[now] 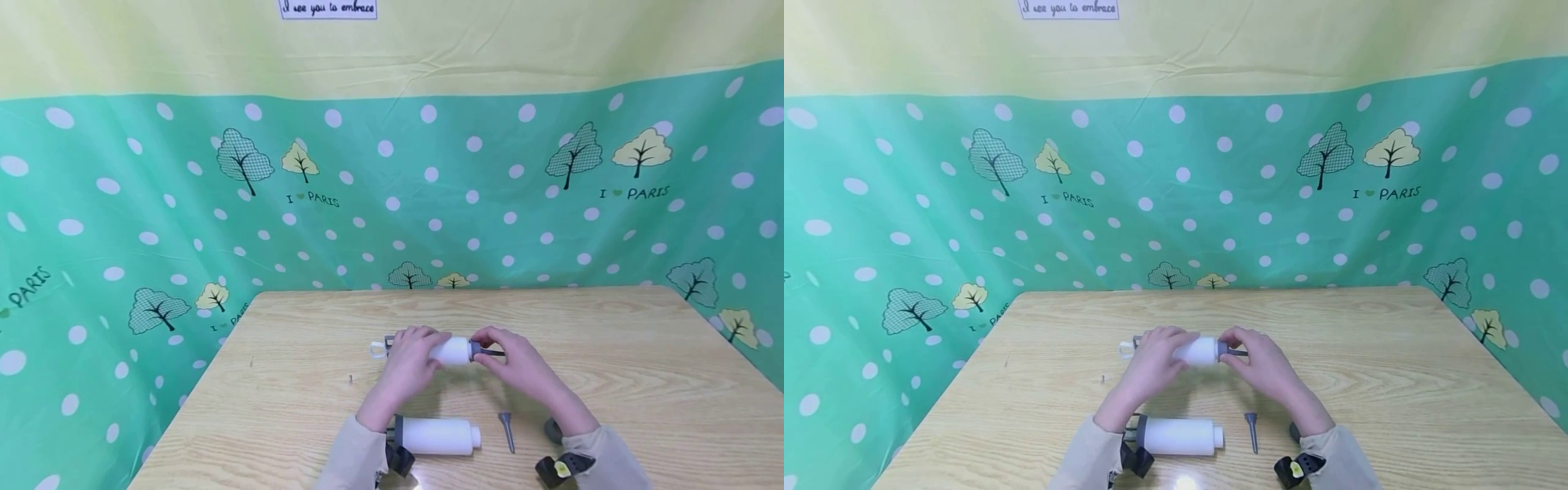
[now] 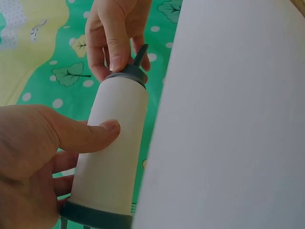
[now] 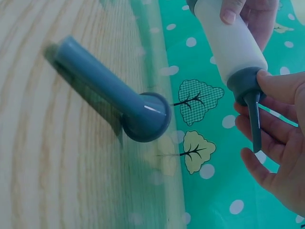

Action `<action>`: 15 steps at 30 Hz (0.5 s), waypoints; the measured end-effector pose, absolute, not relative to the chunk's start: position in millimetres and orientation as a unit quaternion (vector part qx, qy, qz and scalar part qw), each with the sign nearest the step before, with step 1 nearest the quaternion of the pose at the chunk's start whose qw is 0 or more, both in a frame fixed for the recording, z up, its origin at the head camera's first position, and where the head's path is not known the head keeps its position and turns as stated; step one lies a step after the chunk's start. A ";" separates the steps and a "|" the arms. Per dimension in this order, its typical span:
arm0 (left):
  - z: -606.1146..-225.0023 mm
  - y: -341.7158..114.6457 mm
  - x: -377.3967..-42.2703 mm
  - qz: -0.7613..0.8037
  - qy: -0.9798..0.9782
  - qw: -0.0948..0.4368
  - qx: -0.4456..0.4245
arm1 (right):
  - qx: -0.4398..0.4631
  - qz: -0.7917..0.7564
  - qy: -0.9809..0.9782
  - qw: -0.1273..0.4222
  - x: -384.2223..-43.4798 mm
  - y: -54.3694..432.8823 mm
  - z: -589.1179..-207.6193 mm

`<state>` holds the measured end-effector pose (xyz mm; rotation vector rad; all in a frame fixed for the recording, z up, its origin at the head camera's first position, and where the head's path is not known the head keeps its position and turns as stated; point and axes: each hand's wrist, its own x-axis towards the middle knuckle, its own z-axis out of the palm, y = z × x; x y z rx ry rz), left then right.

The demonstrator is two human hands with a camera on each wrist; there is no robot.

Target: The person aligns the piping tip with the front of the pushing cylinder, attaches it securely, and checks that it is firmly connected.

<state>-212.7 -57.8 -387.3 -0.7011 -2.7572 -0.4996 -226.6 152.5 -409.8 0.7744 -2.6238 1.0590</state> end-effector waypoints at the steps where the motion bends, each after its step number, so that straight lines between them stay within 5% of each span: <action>1: -387.3 -58.0 -212.6 -0.171 -0.946 0.128 -0.243 | 0.264 0.358 -0.890 0.102 -226.1 152.5 -409.4; 15: -388.0 -57.1 -212.1 -0.160 -0.941 0.150 -0.257 | 0.234 0.359 -0.902 0.058 -225.2 152.7 -408.5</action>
